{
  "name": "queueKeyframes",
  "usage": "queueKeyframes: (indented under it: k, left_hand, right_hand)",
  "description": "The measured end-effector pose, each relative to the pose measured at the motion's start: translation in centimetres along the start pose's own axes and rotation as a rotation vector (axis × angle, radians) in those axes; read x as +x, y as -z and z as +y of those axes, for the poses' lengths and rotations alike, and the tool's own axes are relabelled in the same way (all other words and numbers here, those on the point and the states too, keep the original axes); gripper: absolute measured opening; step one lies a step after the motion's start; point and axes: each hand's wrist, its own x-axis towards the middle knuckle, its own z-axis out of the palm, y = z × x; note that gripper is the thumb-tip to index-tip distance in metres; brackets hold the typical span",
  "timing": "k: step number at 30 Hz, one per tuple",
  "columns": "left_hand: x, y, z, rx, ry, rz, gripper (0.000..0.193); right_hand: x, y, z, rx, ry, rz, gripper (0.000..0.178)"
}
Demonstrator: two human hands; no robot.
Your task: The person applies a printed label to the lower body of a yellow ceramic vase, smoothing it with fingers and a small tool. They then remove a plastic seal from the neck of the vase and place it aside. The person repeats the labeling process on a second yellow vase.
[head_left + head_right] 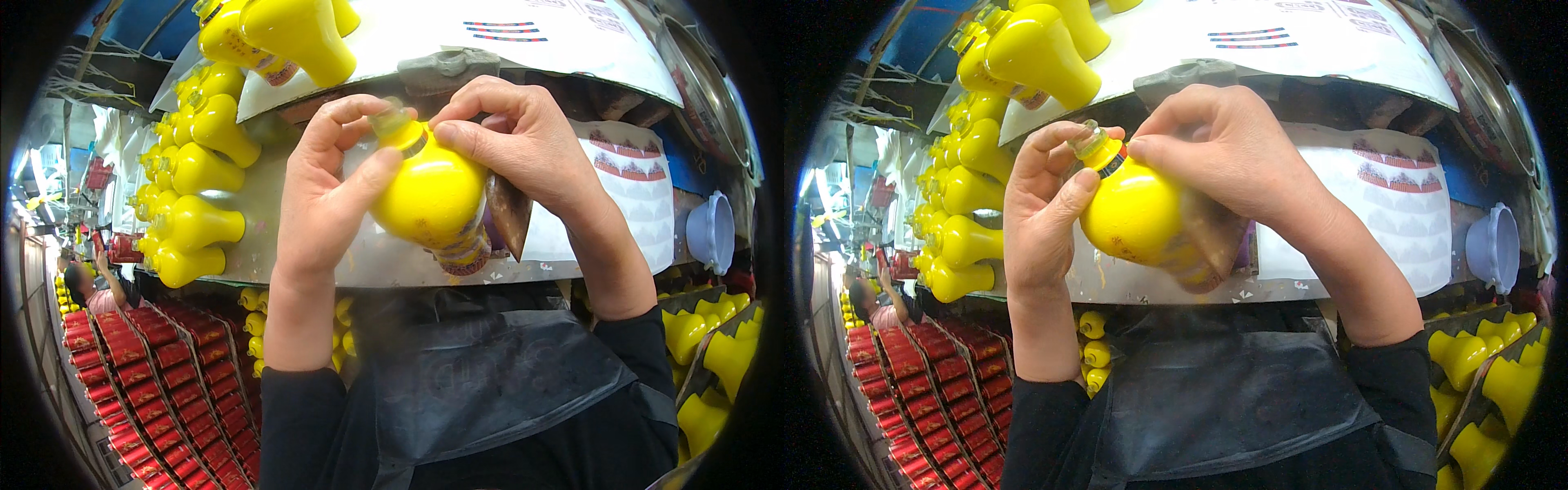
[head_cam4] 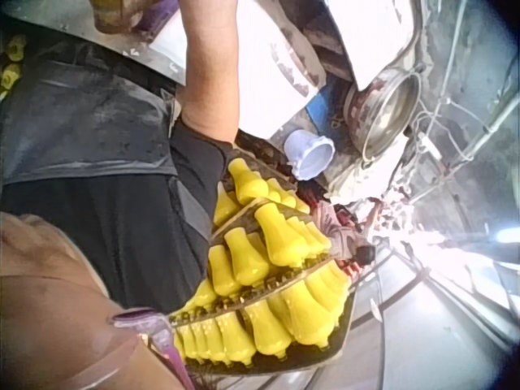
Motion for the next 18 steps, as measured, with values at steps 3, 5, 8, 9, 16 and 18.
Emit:
queueKeyframes:
  k: [3, 5, 8, 9, 16, 18]
  left_hand:
    - [0.0, -0.2, 0.0, 0.022, -0.027, 0.01, 0.036]
    - [0.1, -0.4, 0.1, 0.033, -0.028, 0.027, 0.036]
    - [0.2, -0.7, 0.3, 0.074, -0.04, 0.059, 0.035]
    - [0.2, -0.9, 0.4, 0.095, -0.035, 0.075, 0.035]
    - [0.3, -2.2, 0.9, 0.199, -0.015, 0.187, 0.03]
    - [0.3, -2.3, 0.9, 0.208, -0.003, 0.19, 0.029]
  right_hand:
    - [-0.1, 0.0, -0.1, -0.003, -0.007, 0.004, 0.026]
    - [-0.2, 0.1, -0.2, 0.001, -0.024, 0.009, 0.025]
    - [-0.3, 0.1, -0.3, 0.004, -0.022, 0.017, 0.024]
    - [-0.3, 0.0, -0.3, -0.004, -0.03, 0.018, 0.024]
    - [-0.3, -0.2, -0.2, 0.03, -0.04, 0.02, 0.021]
    - [-0.3, -0.2, -0.1, 0.042, -0.027, 0.014, 0.021]
